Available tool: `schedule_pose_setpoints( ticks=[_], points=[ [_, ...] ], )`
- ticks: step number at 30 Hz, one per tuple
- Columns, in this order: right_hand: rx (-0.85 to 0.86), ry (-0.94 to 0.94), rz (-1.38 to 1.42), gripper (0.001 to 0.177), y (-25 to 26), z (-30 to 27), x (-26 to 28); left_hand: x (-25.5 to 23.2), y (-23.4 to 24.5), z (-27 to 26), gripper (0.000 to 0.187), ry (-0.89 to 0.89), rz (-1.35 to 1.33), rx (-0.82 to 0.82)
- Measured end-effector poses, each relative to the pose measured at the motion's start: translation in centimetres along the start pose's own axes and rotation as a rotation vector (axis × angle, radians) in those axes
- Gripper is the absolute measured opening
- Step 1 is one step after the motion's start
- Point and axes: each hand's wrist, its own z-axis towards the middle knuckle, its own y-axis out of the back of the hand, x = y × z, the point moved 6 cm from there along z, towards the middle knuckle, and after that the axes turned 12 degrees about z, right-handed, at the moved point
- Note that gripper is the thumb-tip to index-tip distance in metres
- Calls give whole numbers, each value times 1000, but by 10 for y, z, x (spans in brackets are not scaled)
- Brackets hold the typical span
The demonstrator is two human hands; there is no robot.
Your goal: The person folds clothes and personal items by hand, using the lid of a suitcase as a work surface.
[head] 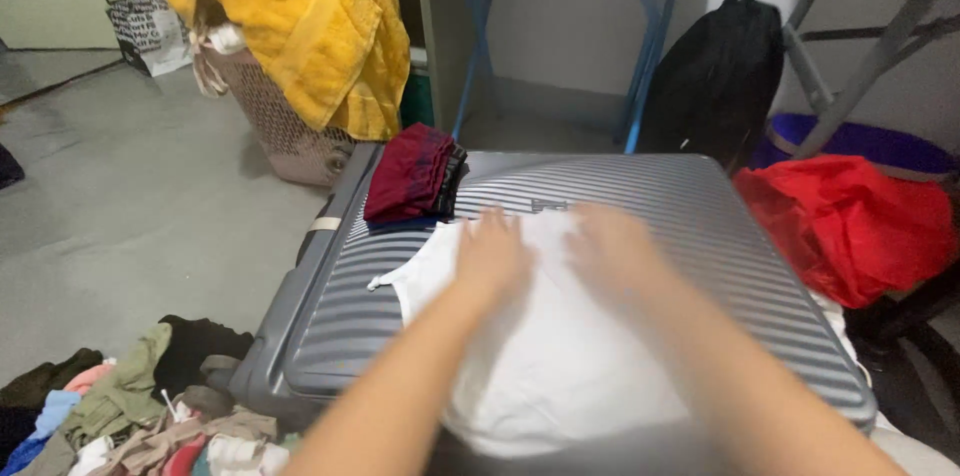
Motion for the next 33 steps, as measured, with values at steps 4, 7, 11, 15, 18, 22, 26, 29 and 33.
schedule_pose_setpoints(
  ticks=[4, 7, 11, 15, 18, 22, 26, 29, 33],
  points=[
    [108, 461, -174, 59, -38, -14, -13, -9, -13, -46, 78, 99, -65, 288],
    [105, 354, -243, 60, -29, -11, -47, 24, 1, -53, 80, 134, -2, 322],
    [181, 184, -301, 62, 2, -7, -73, 67, 12, -65, 66, 211, 78, 171],
    [-42, 428, -297, 51, 34, -48, -46, 50, 40, -117, 42, 25, 238, -464],
    [328, 334, -285, 28, 20, -99, -42, -7, 36, -194, 22, -202, 202, -675],
    [141, 857, 9, 34, 31, -173, -5, -44, 26, -240, 22, -350, 90, -708],
    [126, 849, 55, 32, 33, -187, -14, -37, 28, -250, 19, -315, 51, -718],
    [165, 801, 89, 35, 34, -188, -25, -30, 33, -254, 19, -370, 41, -675],
    [226, 644, 208, 30, 37, -188, -51, -16, 45, -262, 20, -330, -109, -631]
  ],
)
